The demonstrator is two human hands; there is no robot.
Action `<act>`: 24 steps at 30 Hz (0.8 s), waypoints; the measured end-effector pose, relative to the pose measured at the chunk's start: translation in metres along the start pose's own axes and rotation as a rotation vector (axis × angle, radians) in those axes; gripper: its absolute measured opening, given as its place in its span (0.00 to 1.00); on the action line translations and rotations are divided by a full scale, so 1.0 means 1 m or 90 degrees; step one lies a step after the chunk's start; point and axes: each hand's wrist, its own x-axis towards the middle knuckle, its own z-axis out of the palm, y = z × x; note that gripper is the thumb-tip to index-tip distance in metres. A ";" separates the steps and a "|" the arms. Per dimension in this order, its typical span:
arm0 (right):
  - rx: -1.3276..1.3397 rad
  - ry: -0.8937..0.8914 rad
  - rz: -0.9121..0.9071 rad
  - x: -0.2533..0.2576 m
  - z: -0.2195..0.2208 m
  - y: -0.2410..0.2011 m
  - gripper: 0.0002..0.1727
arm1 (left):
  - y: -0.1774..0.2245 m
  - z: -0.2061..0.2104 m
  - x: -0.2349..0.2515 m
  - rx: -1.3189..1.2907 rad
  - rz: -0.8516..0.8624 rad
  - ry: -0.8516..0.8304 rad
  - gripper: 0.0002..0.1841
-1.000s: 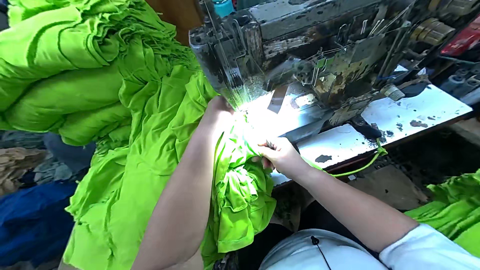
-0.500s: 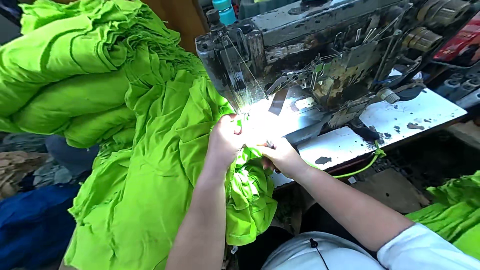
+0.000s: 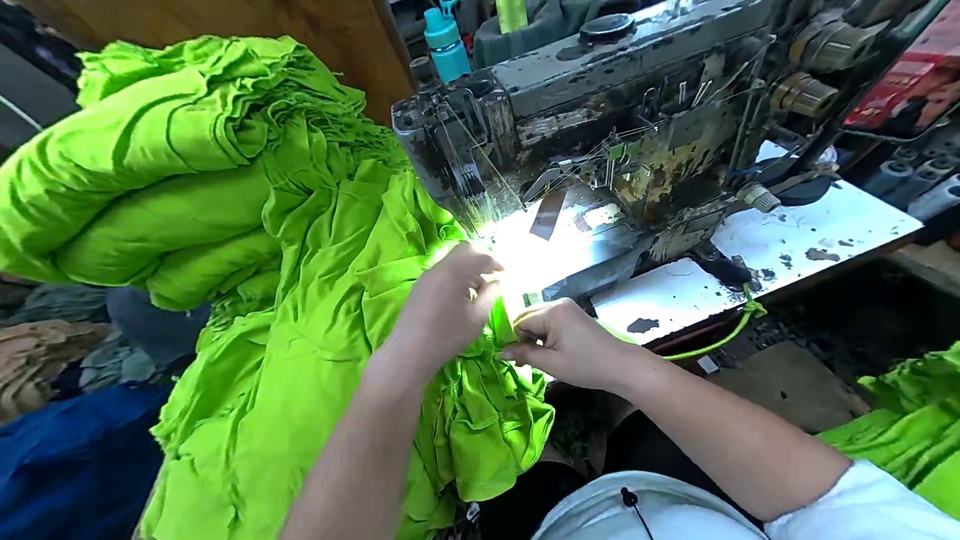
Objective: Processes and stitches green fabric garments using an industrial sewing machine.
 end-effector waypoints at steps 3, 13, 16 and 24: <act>0.071 0.024 0.052 -0.015 0.007 0.020 0.15 | 0.013 0.003 0.006 0.180 0.167 -0.253 0.07; 0.044 0.066 0.086 0.013 0.006 0.037 0.12 | 0.009 -0.035 0.041 0.471 0.037 -0.306 0.11; 0.041 0.072 0.057 0.009 0.008 0.041 0.11 | 0.013 -0.033 0.025 0.366 0.159 -0.267 0.12; 0.022 0.072 0.009 0.003 0.011 0.043 0.09 | 0.017 -0.020 0.017 0.428 0.177 -0.283 0.13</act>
